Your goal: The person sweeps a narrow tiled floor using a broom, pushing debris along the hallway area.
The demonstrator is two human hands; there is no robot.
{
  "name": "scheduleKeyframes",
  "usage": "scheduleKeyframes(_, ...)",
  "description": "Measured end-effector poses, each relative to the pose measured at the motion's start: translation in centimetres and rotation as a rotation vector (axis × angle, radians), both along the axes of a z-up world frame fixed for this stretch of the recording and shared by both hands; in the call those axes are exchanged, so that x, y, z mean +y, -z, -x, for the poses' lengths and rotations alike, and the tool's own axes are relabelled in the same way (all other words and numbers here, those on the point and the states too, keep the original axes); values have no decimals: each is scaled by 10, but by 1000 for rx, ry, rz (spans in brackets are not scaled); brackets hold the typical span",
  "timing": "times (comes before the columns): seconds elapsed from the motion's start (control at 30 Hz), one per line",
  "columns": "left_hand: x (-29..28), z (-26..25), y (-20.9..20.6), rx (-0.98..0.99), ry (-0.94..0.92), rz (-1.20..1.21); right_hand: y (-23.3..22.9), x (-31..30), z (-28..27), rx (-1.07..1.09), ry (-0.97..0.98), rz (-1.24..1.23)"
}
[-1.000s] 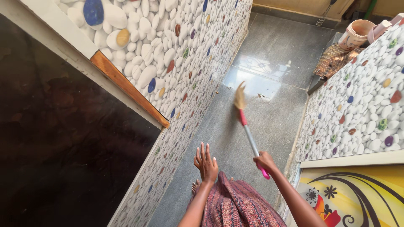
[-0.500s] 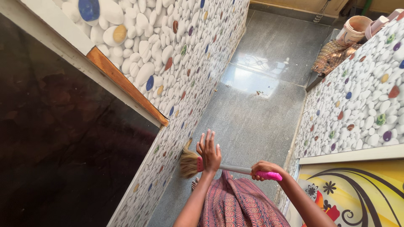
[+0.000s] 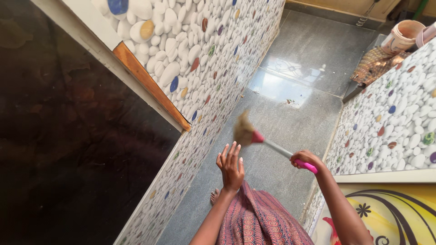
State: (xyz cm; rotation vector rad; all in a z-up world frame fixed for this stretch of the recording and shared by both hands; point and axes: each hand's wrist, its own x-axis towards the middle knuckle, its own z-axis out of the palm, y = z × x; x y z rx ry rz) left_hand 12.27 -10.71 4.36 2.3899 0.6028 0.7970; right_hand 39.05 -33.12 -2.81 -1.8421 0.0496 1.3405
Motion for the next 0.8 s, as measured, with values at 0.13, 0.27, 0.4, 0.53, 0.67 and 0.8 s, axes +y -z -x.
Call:
scheduleKeyframes(0.13, 0, 5, 4, 15, -1, 2, 1, 23, 3, -256, -24, 110)
scheduleKeyframes(0.27, -6, 2, 9, 23, 11, 17, -2, 34, 21, -307, -14, 175)
scheduleKeyframes(0.4, -15, -10, 19, 30, 52, -4, 1, 33, 60, -261, -1, 70)
scheduleKeyframes(0.53, -20, -24, 19, 11, 114, -16, 20, 32, 94, -130, -25, 47)
scheduleKeyframes(0.67, -16, -24, 9, 17, 113, -34, 39, 30, 110, -48, -88, 5)
scheduleKeyframes(0.8, -8, -20, 7, 17, 70, -23, 42, 21, 111, -9, 35, 44)
